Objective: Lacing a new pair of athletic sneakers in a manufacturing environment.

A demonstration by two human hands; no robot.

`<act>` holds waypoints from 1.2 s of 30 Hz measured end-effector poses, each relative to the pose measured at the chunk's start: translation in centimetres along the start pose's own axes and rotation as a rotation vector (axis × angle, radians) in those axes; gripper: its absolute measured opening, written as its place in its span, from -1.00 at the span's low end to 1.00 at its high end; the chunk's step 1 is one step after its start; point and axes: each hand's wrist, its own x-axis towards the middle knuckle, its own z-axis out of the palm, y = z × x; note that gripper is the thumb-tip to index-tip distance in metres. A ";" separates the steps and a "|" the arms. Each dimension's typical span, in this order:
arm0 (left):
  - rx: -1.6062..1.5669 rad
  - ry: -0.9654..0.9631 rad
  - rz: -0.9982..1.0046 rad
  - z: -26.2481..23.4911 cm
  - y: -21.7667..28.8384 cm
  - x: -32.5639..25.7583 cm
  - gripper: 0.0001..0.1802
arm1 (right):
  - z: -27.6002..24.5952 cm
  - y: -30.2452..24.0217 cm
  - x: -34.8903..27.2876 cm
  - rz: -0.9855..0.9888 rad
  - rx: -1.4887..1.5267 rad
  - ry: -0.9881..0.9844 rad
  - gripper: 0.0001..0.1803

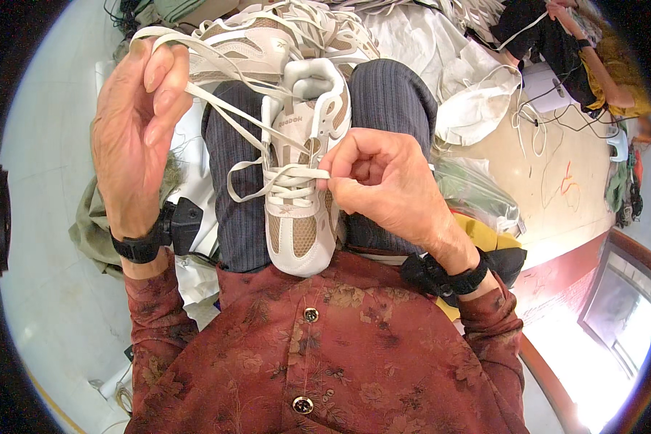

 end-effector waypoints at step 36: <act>-0.185 0.069 0.232 -14.9 9.2 -2.3 -0.81 | -1.8 -0.1 1.8 -0.064 -0.140 -0.100 -0.84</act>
